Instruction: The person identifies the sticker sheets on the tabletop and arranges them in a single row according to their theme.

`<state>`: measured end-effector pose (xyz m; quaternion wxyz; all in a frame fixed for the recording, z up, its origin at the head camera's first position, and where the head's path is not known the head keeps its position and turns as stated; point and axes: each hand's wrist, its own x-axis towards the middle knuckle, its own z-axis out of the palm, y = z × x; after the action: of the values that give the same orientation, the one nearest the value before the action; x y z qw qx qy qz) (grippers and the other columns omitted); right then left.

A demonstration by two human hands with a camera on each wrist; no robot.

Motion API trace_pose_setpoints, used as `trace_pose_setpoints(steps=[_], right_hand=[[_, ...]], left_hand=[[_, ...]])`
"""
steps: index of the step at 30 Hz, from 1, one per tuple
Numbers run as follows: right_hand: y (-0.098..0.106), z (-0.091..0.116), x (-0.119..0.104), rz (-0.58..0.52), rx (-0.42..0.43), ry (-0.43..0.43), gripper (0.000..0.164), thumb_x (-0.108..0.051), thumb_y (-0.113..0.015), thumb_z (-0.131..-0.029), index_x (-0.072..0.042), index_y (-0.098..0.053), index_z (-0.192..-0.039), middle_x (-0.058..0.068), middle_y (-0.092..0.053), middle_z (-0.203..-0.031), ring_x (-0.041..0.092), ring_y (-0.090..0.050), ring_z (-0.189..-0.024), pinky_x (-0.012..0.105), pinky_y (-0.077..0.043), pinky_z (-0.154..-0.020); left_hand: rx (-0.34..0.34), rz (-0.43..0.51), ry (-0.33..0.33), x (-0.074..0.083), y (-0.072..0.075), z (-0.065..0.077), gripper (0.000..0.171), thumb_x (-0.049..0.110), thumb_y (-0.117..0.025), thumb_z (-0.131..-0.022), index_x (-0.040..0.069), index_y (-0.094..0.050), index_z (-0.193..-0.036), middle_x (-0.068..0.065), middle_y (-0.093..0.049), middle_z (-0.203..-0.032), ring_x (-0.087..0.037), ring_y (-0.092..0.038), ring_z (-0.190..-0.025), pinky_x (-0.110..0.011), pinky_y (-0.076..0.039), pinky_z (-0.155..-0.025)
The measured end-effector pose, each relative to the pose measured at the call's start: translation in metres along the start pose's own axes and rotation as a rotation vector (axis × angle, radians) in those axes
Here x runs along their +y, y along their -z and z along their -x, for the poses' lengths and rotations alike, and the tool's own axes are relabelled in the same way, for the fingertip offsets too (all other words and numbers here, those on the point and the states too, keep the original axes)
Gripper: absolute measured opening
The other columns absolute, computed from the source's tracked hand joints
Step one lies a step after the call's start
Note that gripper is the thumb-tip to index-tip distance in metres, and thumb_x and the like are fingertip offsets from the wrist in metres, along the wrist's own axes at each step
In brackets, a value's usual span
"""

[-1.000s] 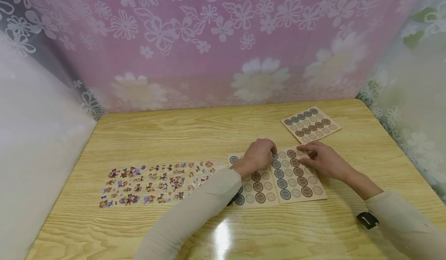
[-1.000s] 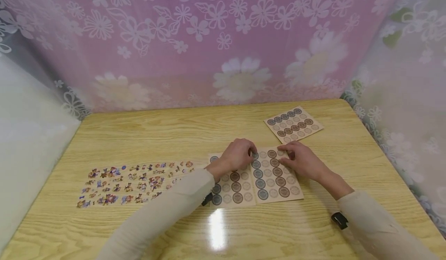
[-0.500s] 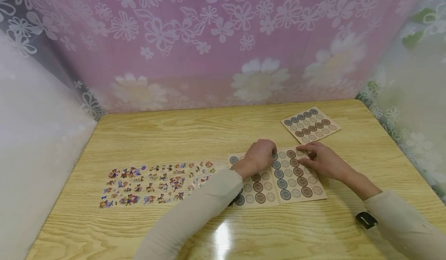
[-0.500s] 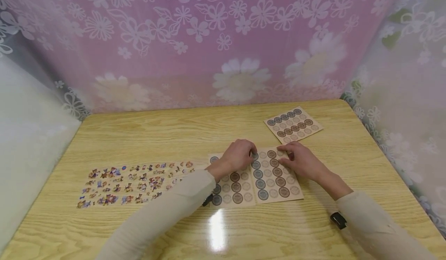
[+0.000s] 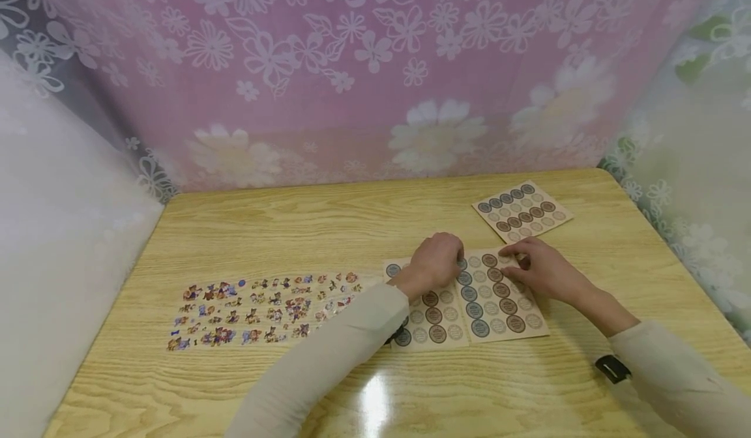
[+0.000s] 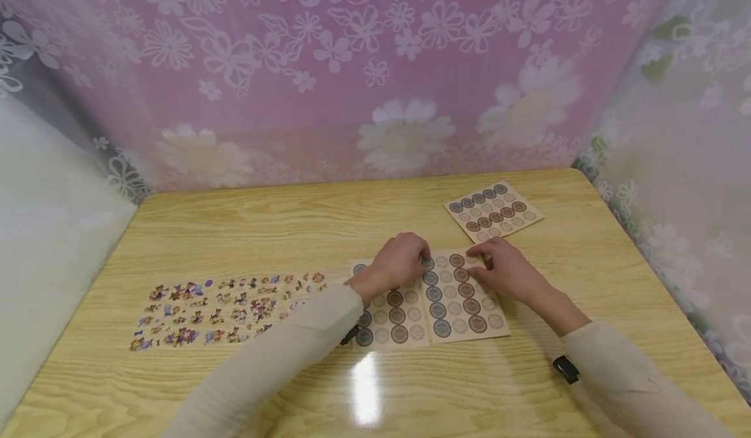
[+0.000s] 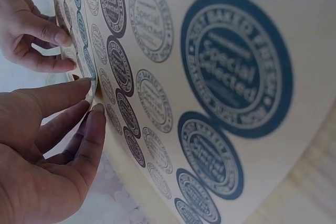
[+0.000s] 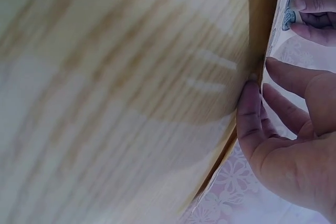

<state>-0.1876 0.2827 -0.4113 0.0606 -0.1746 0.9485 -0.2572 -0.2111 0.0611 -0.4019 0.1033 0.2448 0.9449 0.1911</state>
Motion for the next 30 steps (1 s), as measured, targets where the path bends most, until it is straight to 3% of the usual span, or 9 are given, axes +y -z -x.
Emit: trace_pose_setpoints(steps=[12,25,30], right_hand=[[0.0001,-0.0008,0.0024,-0.009,-0.011,-0.012,0.035,-0.014,-0.071,-0.087,0.005,-0.064,-0.116,0.017,-0.055,-0.102,0.022,-0.053,-0.08,0.037,-0.044,-0.068],[0.0004,-0.0008,0.0024,-0.025,-0.021,-0.02,0.036,-0.013,-0.07,-0.087,0.006,-0.063,-0.117,0.017,-0.053,-0.102,0.022,-0.051,-0.08,0.037,-0.042,-0.068],[0.0002,-0.0011,0.0021,-0.011,-0.021,-0.023,0.036,-0.013,-0.071,-0.087,0.006,-0.063,-0.117,0.018,-0.053,-0.102,0.023,-0.051,-0.079,0.037,-0.042,-0.068]], left_hand=[[-0.022,-0.033,0.001,-0.0018,0.002,-0.0007,0.014,0.016,-0.07,-0.086,0.012,-0.073,-0.099,0.002,-0.064,-0.096,-0.009,-0.054,-0.082,-0.02,-0.045,-0.071],[0.0,-0.053,-0.019,-0.0062,0.0006,-0.0017,0.012,0.016,-0.07,-0.085,0.015,-0.075,-0.097,0.004,-0.066,-0.09,-0.008,-0.054,-0.074,-0.016,-0.042,-0.06],[0.015,-0.073,-0.022,-0.0086,-0.0043,-0.0038,0.014,0.02,-0.069,-0.087,0.016,-0.075,-0.098,0.003,-0.064,-0.094,-0.011,-0.054,-0.084,-0.019,-0.044,-0.068]])
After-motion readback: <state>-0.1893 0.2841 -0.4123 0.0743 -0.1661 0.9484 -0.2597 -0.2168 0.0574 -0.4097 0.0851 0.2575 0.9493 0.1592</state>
